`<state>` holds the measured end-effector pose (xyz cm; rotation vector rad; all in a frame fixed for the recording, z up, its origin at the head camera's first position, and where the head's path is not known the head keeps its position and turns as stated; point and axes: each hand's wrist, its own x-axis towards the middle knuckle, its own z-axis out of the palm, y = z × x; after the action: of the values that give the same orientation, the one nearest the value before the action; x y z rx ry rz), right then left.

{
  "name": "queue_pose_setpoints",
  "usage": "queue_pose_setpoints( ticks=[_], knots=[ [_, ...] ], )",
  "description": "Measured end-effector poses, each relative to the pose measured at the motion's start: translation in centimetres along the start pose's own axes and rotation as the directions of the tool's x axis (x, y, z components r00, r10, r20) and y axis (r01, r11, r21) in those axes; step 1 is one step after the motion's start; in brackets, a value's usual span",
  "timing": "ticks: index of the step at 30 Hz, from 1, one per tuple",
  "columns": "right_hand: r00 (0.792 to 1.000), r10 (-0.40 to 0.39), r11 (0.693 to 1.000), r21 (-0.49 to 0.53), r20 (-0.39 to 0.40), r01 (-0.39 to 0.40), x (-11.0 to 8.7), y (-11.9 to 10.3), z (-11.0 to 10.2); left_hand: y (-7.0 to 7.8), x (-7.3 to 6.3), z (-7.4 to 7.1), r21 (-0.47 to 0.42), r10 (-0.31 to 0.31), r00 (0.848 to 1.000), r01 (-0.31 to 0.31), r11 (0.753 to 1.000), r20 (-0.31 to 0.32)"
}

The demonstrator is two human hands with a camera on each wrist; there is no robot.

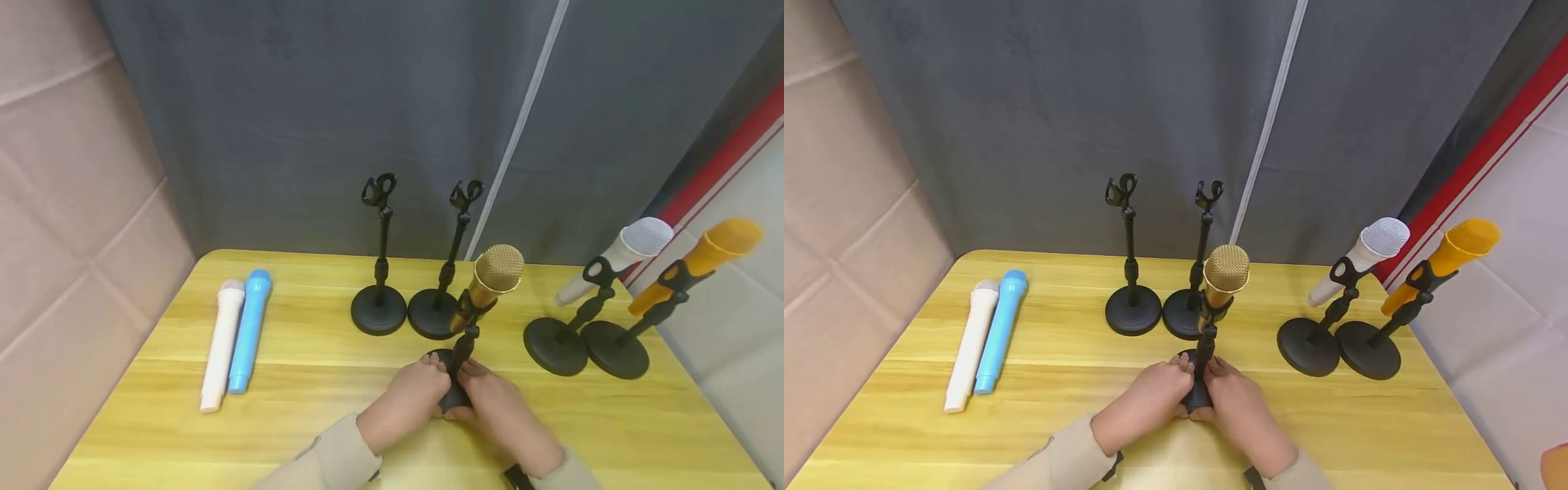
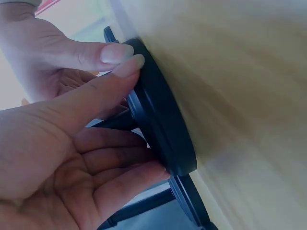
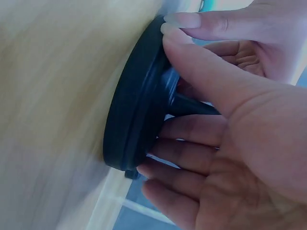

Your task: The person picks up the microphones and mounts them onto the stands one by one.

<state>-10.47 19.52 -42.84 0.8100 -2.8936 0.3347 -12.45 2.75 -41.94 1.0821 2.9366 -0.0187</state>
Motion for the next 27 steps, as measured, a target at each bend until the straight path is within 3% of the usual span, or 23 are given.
queue_pose_setpoints(
  ticks=[8,11,22,27],
  knots=[
    [0.997,0.082,0.996,0.028,0.013,-0.082,-0.6,1.9,-0.5,1.0,2.1,0.4,0.036,0.061,0.995,-0.058,0.998,-0.080],
    [0.997,0.073,0.997,0.032,0.011,-0.074,-0.7,2.8,-0.8,1.5,3.0,0.4,0.048,0.067,0.992,-0.062,0.997,-0.105],
    [0.994,0.052,0.989,0.133,0.096,-0.065,-0.5,6.4,-1.7,3.3,6.1,0.4,0.105,0.033,0.996,-0.024,0.994,-0.086],
    [0.994,0.062,0.987,0.143,0.091,-0.074,-0.1,7.7,-1.8,3.5,7.0,0.4,0.104,0.031,0.993,-0.019,0.994,-0.117]
  ],
)
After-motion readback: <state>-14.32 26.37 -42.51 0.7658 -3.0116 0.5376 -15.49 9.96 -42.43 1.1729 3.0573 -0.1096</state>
